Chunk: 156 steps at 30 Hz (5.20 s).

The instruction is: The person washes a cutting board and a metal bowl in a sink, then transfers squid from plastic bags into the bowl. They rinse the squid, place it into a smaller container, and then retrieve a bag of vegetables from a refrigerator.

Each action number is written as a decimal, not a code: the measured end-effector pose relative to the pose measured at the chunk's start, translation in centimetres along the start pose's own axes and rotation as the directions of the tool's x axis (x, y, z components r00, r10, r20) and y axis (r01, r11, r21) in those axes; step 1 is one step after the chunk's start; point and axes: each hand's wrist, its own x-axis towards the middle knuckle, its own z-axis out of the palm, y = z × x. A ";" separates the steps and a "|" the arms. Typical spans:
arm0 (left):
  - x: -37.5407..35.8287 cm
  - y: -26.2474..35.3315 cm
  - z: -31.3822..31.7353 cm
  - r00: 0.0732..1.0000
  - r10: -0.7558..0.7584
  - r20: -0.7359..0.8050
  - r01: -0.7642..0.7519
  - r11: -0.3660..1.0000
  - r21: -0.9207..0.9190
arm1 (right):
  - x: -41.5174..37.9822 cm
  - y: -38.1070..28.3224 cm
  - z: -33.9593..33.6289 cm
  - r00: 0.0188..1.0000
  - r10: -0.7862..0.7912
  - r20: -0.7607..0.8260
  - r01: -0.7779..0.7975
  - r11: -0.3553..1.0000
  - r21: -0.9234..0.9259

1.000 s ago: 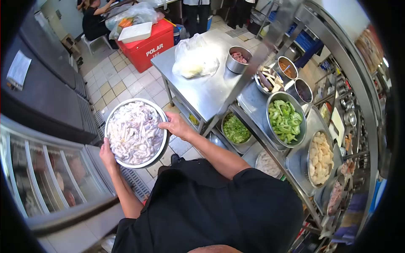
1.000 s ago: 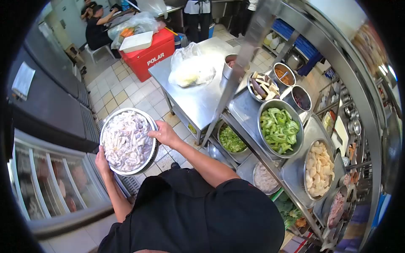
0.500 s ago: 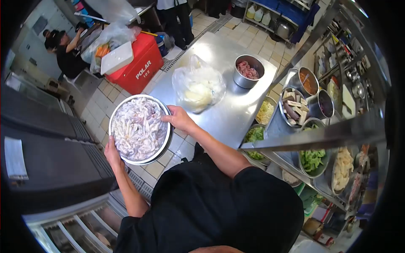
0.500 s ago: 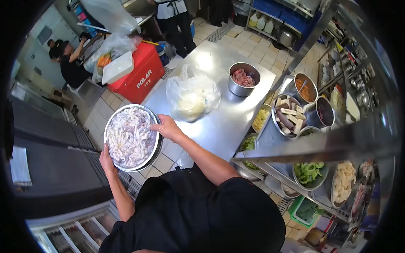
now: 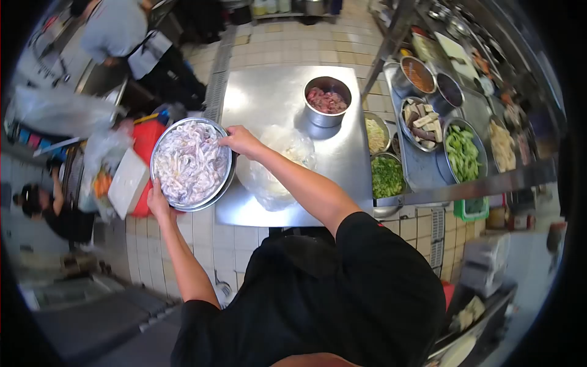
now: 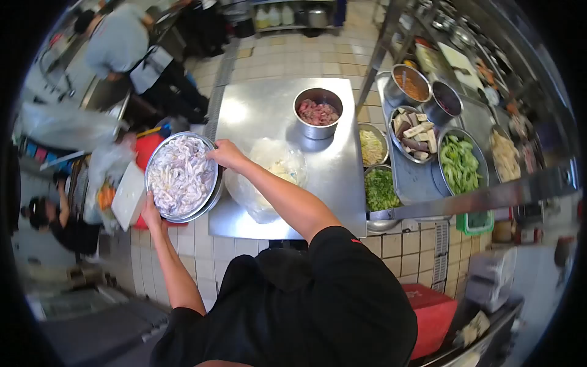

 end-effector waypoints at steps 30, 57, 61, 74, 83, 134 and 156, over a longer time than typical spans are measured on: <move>4.1 -0.9 20.0 0.612 0.667 0.425 -0.781 0.596 0.188 | -43.3 13.6 -14.7 0.642 0.269 -0.718 -0.030 0.945 0.327; -87.9 -12.8 52.2 -0.806 0.004 0.592 -0.411 0.715 -0.565 | -99.6 41.1 -24.9 -0.204 0.815 -0.542 0.938 0.322 0.131; -100.9 -13.1 56.6 -0.903 -0.018 0.429 -0.337 0.650 -0.681 | -106.5 41.2 -25.8 -0.347 0.854 -0.388 0.931 0.362 -0.037; -135.2 -24.0 68.1 -0.953 -0.290 0.086 -0.227 0.496 -0.838 | -131.3 41.9 -31.3 -0.825 0.565 -0.008 0.502 0.726 -0.470; -135.1 -31.1 88.1 -0.716 -0.526 0.459 -0.668 0.323 -0.670 | -147.9 49.0 -32.4 -0.581 0.570 0.581 0.520 0.809 -0.274; -259.7 -79.1 26.3 -0.773 -0.255 -0.580 0.223 0.748 -0.626 | -149.9 51.7 -40.8 0.051 -0.204 0.978 0.865 0.499 0.059; -243.3 -97.3 52.5 -0.535 -0.816 -0.219 -0.680 0.570 -0.461 | -195.7 92.2 -77.6 -0.055 0.922 0.384 0.413 0.371 -0.832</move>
